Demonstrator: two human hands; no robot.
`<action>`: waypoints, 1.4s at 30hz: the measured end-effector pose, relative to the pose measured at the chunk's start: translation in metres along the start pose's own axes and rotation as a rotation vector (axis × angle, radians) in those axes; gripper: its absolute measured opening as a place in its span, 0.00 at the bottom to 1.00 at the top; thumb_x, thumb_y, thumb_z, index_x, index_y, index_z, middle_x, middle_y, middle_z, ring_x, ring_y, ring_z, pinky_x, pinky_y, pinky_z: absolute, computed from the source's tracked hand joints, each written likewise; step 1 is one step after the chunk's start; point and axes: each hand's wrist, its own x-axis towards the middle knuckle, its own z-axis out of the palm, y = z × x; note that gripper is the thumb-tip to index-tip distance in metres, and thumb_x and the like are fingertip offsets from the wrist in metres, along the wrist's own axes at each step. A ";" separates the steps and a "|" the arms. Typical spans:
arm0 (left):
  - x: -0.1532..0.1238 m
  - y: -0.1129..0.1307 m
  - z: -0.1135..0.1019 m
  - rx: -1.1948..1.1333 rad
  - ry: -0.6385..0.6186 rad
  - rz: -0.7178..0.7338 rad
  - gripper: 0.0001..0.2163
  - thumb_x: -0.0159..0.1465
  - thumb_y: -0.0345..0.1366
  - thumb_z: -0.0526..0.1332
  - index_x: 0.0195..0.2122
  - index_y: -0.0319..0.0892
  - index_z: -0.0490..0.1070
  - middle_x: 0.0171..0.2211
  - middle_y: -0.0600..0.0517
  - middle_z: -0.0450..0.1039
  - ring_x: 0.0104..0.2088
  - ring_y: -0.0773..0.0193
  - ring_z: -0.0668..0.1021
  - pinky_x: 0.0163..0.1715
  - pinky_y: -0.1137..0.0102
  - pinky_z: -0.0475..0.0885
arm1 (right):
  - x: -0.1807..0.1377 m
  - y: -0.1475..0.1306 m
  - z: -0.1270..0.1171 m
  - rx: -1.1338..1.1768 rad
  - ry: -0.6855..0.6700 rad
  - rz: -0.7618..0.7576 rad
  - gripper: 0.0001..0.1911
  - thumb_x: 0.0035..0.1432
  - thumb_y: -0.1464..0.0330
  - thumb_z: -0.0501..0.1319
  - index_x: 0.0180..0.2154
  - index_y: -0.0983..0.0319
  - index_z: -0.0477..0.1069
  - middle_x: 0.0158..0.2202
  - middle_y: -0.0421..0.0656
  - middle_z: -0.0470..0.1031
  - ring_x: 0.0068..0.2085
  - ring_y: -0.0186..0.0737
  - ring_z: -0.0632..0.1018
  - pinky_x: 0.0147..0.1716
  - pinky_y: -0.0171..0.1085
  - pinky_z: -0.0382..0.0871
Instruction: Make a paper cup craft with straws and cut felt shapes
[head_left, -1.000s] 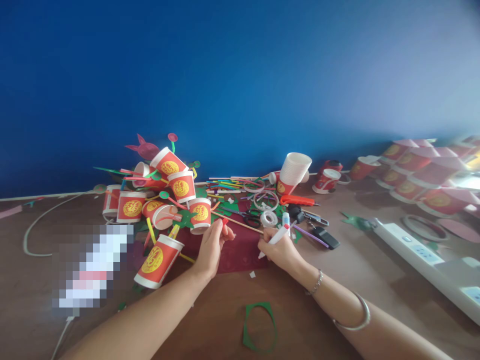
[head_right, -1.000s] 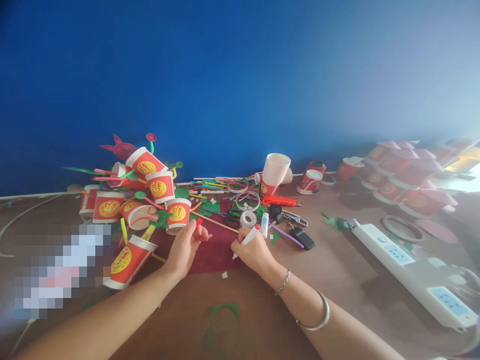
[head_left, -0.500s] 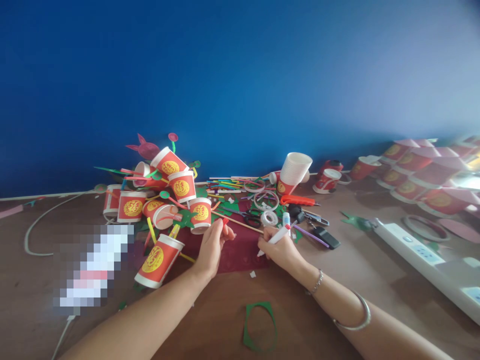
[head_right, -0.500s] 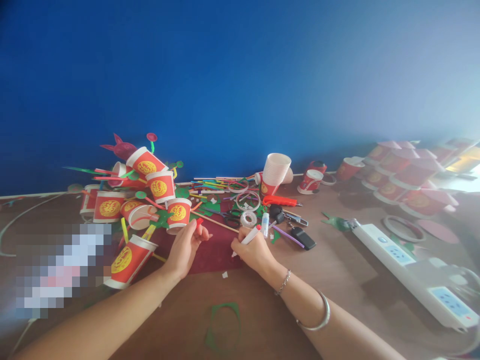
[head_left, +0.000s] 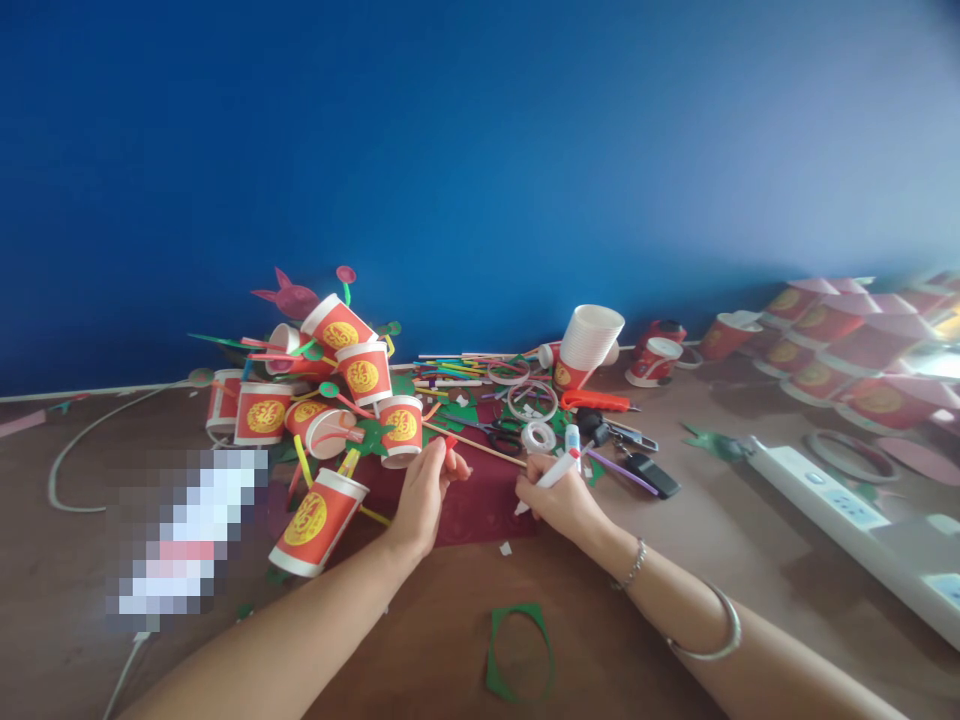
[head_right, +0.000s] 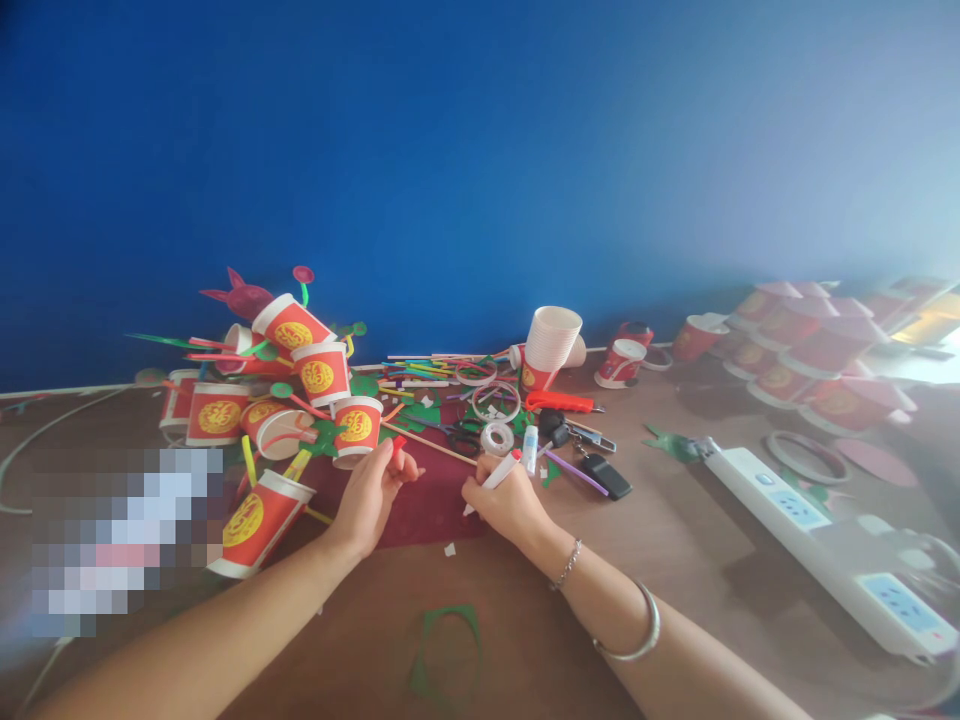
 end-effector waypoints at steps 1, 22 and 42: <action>0.000 0.000 0.000 0.001 0.000 -0.001 0.16 0.59 0.46 0.60 0.21 0.41 0.63 0.21 0.55 0.68 0.25 0.67 0.71 0.38 0.66 0.70 | 0.000 0.000 0.000 -0.004 0.007 0.000 0.12 0.43 0.67 0.56 0.17 0.59 0.52 0.10 0.34 0.62 0.15 0.30 0.65 0.15 0.28 0.55; 0.000 -0.001 -0.001 0.009 0.004 0.004 0.15 0.59 0.46 0.60 0.21 0.41 0.65 0.21 0.54 0.69 0.26 0.66 0.72 0.37 0.67 0.70 | 0.001 0.000 -0.002 0.030 -0.003 -0.017 0.10 0.40 0.70 0.54 0.16 0.59 0.51 0.09 0.34 0.60 0.14 0.29 0.63 0.14 0.28 0.53; -0.001 -0.001 -0.002 -0.001 -0.007 -0.003 0.15 0.61 0.44 0.59 0.21 0.41 0.64 0.21 0.54 0.69 0.26 0.67 0.72 0.37 0.67 0.70 | 0.000 0.000 0.000 -0.011 0.003 -0.005 0.12 0.44 0.66 0.56 0.17 0.58 0.53 0.11 0.35 0.64 0.15 0.30 0.66 0.15 0.28 0.56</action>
